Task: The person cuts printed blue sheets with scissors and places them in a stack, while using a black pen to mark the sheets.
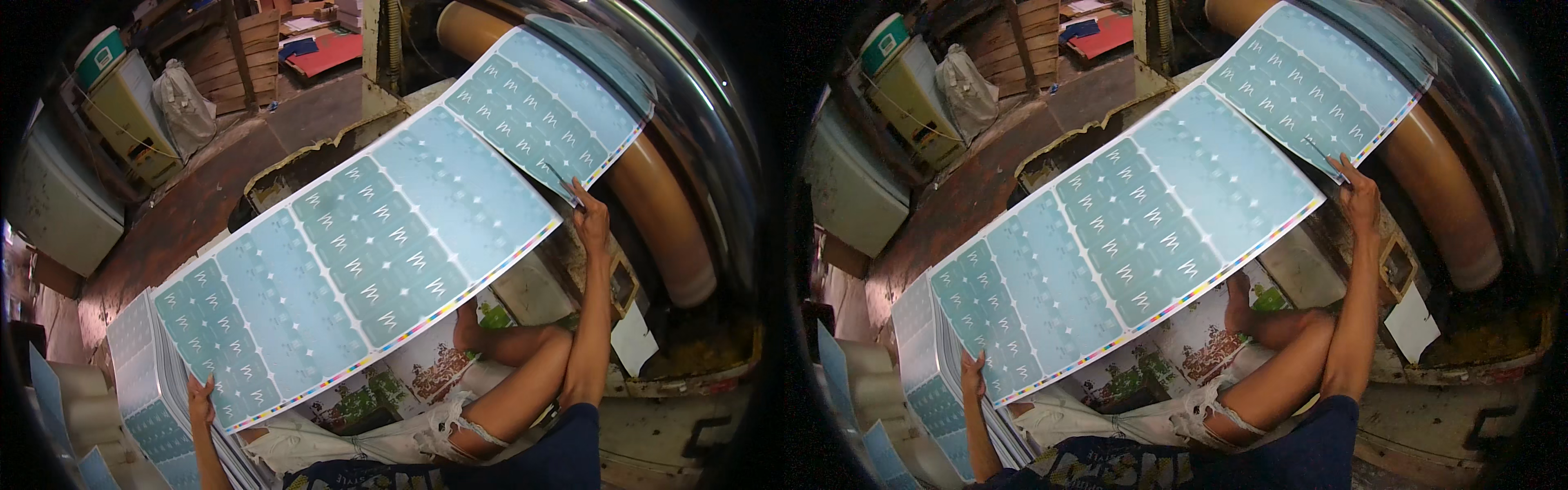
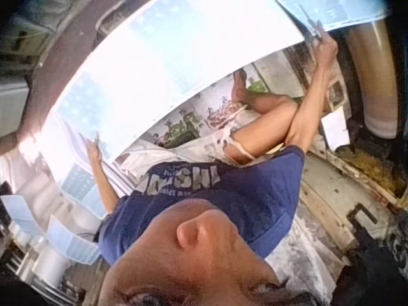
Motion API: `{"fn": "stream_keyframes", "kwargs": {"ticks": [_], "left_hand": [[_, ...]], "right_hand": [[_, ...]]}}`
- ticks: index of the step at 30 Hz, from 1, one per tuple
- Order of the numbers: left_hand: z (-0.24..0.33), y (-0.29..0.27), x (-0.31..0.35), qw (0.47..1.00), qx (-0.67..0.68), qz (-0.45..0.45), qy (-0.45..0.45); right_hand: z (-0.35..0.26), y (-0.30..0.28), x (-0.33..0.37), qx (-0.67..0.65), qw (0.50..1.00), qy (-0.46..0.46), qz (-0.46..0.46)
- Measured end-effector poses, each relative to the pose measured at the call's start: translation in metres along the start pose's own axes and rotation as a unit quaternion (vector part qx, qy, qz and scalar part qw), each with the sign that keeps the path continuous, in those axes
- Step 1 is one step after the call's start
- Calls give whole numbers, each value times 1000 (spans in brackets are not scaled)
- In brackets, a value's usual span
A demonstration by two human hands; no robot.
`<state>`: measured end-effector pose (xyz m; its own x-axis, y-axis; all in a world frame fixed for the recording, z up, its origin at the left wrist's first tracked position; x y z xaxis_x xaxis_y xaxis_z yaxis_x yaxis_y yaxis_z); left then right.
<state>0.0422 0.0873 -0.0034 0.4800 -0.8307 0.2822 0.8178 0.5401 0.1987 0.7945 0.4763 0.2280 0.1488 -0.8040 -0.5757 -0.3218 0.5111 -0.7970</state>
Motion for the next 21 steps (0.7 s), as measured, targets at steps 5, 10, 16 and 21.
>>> {"fn": "stream_keyframes", "kwargs": {"ticks": [5, 10, 16, 21], "left_hand": [[12, -36, 0, 1000, -13, 16, -18], [-24, -77, -47, 999, -38, 1, -35], [-61, -81, -102, 996, -73, 23, -50], [-101, -33, -125, 999, -52, -6, 0]], "right_hand": [[-5, 2, -9, -24, 999, -40, 0], [-60, 1, -2, -12, 995, 10, -99], [-125, 8, 11, -64, 987, 21, -147], [-140, 22, 21, -26, 985, -2, -169]]}}
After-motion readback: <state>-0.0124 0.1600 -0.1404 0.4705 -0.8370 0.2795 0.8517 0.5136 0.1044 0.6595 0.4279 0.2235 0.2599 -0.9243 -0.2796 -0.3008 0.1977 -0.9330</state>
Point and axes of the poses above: each hand's wrist, its own x-axis away from the middle knuckle, its own y-axis out of the palm, z = x × y, the point moved 8 cm from there along -x, towards the middle knuckle, and after that the axes turned 7 degrees about x, right-handed, at the moved point
